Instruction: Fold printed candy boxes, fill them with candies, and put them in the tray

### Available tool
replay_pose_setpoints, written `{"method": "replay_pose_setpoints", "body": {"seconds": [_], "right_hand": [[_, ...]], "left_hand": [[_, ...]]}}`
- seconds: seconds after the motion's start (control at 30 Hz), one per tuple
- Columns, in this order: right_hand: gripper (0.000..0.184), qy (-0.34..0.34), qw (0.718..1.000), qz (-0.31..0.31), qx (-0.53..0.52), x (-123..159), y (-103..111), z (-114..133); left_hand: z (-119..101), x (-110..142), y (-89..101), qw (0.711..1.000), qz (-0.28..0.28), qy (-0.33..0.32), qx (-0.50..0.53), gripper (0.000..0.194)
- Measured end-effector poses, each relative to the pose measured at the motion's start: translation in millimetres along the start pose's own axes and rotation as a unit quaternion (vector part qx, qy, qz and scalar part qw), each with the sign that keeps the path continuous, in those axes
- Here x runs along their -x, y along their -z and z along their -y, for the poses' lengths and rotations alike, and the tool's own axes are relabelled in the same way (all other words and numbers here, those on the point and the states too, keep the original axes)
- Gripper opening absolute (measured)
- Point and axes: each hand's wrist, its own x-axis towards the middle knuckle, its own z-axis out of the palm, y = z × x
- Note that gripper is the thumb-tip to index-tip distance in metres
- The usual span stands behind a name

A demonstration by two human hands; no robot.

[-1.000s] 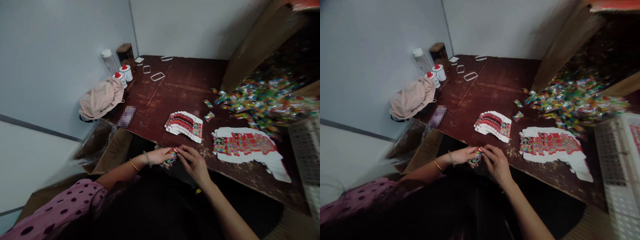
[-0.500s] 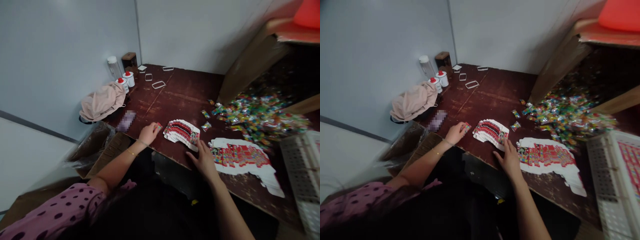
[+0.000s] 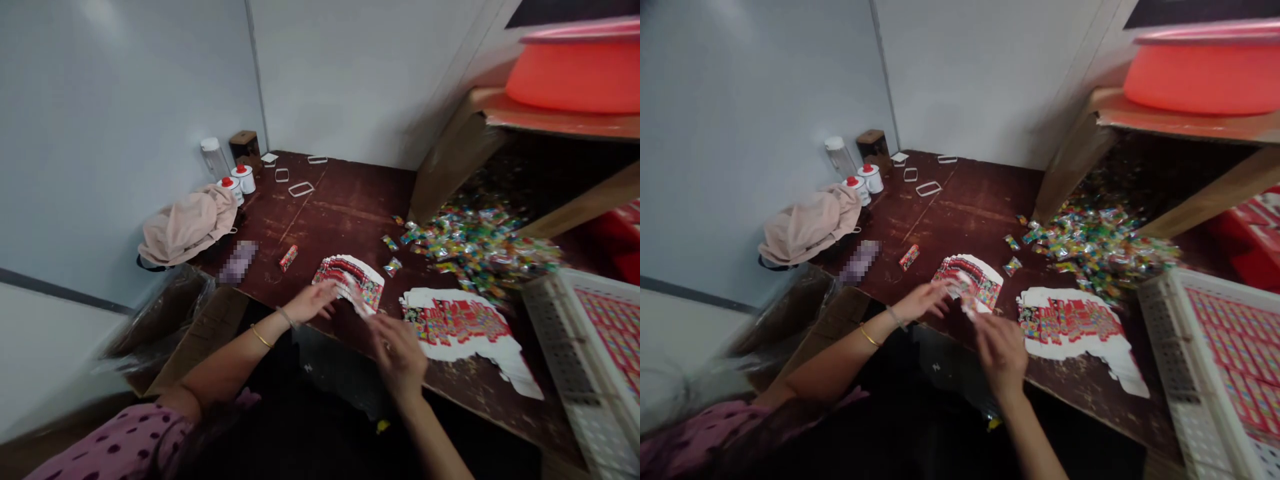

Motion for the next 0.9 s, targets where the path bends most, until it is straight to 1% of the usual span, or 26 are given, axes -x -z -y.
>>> {"method": "replay_pose_setpoints", "body": {"seconds": [0.03,0.07,0.1,0.13,0.17,0.23,0.3,0.4,0.47,0.5,0.57,0.6,0.63,0.67,0.73,0.77,0.8,0.83,0.9], "right_hand": [[0.024,0.045,0.998,0.044,-0.021,4,-2,16],[0.026,0.079,0.992,0.086,-0.045,8,-5,30],[0.028,0.094,0.987,0.111,-0.064,11,-7,39],[0.029,0.084,0.988,0.111,-0.072,13,-8,45],[0.031,0.057,0.992,0.094,-0.069,14,-9,47],[0.031,-0.003,0.997,0.051,-0.056,11,-9,43],[0.03,-0.043,0.997,0.044,-0.054,6,-8,36],[0.017,-0.105,0.984,0.08,-0.124,0,-7,32],[0.015,-0.141,0.968,0.121,-0.166,-3,-6,33],[0.017,-0.146,0.963,0.144,-0.175,-5,-5,33],[0.019,-0.138,0.956,0.19,-0.176,-10,-2,31],[0.02,-0.134,0.95,0.216,-0.182,-14,2,30],[0.021,-0.134,0.939,0.247,-0.2,-17,6,29],[0.023,-0.138,0.922,0.283,-0.227,-22,11,28],[0.027,-0.145,0.884,0.346,-0.28,-28,21,28],[0.027,-0.147,0.872,0.362,-0.297,-30,25,30],[0.027,-0.15,0.868,0.36,-0.307,-29,27,31],[0.026,-0.158,0.875,0.338,-0.309,-27,27,33],[0.026,-0.201,0.897,0.256,-0.298,-17,23,37]], "left_hand": [[7,7,-12.9,0.99,0.079,0.044,0.106,0.042],[14,12,-24.3,0.972,0.123,0.082,0.185,0.041],[20,17,-33.8,0.955,0.14,0.109,0.238,0.04],[26,22,-41.1,0.946,0.137,0.125,0.266,0.038],[31,26,-46.4,0.944,0.127,0.131,0.275,0.038],[36,33,-52.4,0.947,0.116,0.131,0.269,0.043],[36,39,-55.2,0.952,0.108,0.127,0.257,0.047],[31,43,-58.2,0.964,0.078,0.085,0.241,0.054],[29,45,-59.8,0.969,0.075,0.049,0.231,0.063],[28,45,-60.0,0.971,0.075,0.043,0.222,0.063],[27,46,-58.7,0.974,0.087,0.069,0.198,0.05],[26,47,-57.0,0.972,0.106,0.091,0.189,0.041],[24,49,-54.9,0.965,0.145,0.113,0.185,0.033],[22,51,-52.6,0.952,0.203,0.132,0.188,0.029],[18,55,-49.3,0.909,0.33,0.156,0.201,0.033],[17,57,-49.0,0.891,0.371,0.163,0.204,0.037],[16,59,-49.9,0.886,0.38,0.166,0.205,0.042],[18,60,-52.1,0.896,0.358,0.165,0.205,0.045],[24,62,-58.9,0.935,0.253,0.151,0.197,0.05]]}}
